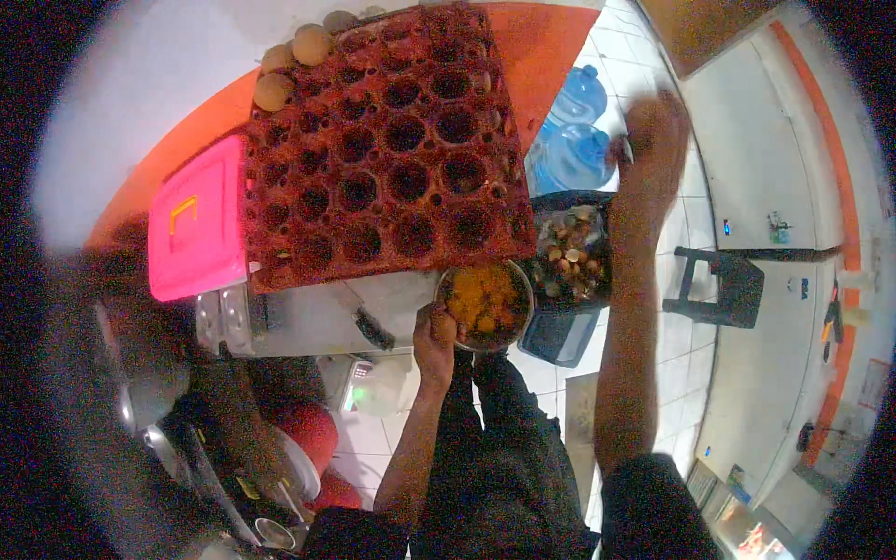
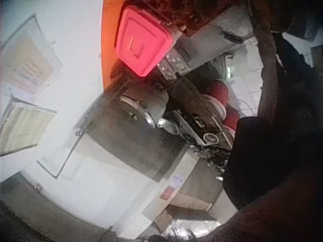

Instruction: Cracking several eggs from a crate into a metal bowl in a kitchen.

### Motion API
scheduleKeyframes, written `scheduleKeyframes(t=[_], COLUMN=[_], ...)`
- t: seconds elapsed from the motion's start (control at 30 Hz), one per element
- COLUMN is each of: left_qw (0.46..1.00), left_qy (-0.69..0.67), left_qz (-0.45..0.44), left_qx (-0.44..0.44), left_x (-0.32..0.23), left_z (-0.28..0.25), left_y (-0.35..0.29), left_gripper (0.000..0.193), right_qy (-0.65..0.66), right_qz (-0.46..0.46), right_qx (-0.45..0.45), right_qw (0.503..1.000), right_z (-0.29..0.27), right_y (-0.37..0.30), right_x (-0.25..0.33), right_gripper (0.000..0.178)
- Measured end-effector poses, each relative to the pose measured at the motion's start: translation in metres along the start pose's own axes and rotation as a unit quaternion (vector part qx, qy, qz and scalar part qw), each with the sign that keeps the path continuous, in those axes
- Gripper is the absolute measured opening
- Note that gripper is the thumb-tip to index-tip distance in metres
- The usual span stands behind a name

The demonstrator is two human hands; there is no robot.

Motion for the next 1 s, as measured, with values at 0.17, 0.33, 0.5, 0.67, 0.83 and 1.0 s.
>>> scheduleKeyframes(t=[0.17,0.33,0.5,0.67,0.83,1.0], left_qw=[0.911,0.934,0.922,0.919,0.879,0.858], left_qy=[0.4,0.355,0.384,0.392,0.469,0.503], left_qz=[0.098,0.021,0.049,0.049,0.009,0.015], left_qx=[-0.036,-0.012,-0.025,0.002,0.083,0.105], left_x=[0.015,0.024,0.018,-0.001,-0.003,-0.008], left_z=[0.023,0.06,0.04,0.06,0.058,0.078], left_y=[0.004,-0.002,0.001,0.003,0.012,0.011], left_gripper=[0.034,0.036,0.042,0.049,0.041,0.04], right_qy=[-0.062,-0.138,-0.069,0.136,0.007,-0.003], right_qz=[0.15,0.158,0.179,0.359,0.31,0.235], right_qx=[0.017,0.173,0.107,0.032,0.33,0.566], right_qw=[0.987,0.962,0.976,0.923,0.891,0.79], right_z=[-0.054,0.001,-0.002,-0.023,-0.014,0.008], right_y=[-0.21,-0.296,-0.281,-0.303,-0.277,-0.279], right_x=[-0.095,-0.075,-0.064,-0.125,-0.126,-0.111], right_gripper=[0.04,0.044,0.044,0.018,0.02,0.055])
Point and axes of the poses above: each hand's wrist, its own y-axis towards the middle knuckle, its own z-axis out of the palm, x = y × z, the point moved 10 cm from there along y, towards the middle knuckle, and after that the axes turned 12 degrees about -z, right-handed, at the moved point
